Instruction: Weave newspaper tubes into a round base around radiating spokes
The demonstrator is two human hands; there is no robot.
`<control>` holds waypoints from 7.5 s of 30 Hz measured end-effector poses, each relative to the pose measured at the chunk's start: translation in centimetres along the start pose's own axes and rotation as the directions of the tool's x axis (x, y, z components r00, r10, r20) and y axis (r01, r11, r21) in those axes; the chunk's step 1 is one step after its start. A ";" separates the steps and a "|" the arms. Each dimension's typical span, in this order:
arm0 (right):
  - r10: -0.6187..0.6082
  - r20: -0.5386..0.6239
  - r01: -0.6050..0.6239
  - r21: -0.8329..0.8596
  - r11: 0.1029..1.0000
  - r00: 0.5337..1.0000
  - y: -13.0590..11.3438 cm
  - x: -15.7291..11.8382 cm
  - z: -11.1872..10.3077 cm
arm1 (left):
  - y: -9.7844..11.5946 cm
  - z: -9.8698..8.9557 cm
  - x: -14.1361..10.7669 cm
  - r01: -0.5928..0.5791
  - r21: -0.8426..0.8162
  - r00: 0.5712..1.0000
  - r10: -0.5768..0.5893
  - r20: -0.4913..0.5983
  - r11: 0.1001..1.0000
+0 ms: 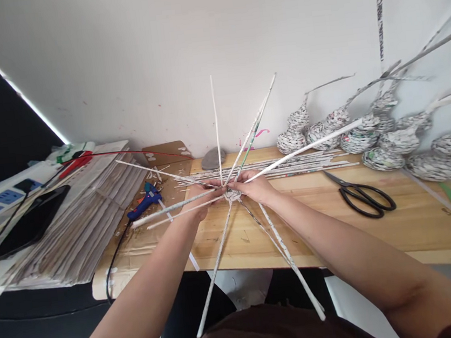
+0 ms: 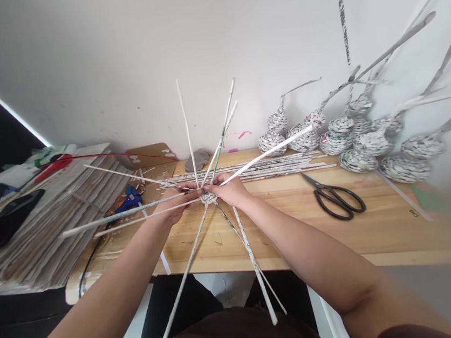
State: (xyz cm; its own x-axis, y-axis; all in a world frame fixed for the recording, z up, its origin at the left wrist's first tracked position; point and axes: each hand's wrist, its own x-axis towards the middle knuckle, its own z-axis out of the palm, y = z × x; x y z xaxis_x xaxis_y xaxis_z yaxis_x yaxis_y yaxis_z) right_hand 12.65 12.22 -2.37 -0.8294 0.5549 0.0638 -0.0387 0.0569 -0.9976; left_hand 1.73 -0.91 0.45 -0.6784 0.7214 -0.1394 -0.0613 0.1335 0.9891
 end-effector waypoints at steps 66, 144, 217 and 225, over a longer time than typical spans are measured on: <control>-0.193 -0.076 0.168 -0.255 0.952 0.978 -0.1 -0.6 0.7 | 0.4 0.3 0.0 0.057 -0.123 0.998 -0.054 0.031 0.991; -0.073 -0.284 -0.012 -0.287 0.958 0.956 -0.1 -0.5 0.4 | -2.8 5.5 -0.6 -0.185 -0.407 0.952 0.060 -0.301 0.895; -0.068 -0.151 0.033 -0.224 0.974 0.986 -0.4 -0.3 0.0 | 0.6 -1.6 0.1 -0.100 0.322 0.971 0.162 -0.173 0.942; -0.122 -0.096 0.091 -0.277 0.956 0.988 -1.0 -0.9 0.2 | 2.6 -0.8 1.0 -0.321 0.638 0.907 0.422 -0.007 0.700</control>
State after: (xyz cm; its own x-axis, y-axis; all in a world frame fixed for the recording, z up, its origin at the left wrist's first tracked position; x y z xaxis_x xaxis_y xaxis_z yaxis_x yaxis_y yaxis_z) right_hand 13.34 11.52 -1.39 -0.7611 0.6211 0.1871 0.0421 0.3351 -0.9412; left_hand 0.26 -0.40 2.91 -0.6461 0.7055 0.2913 0.6417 0.2953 0.7078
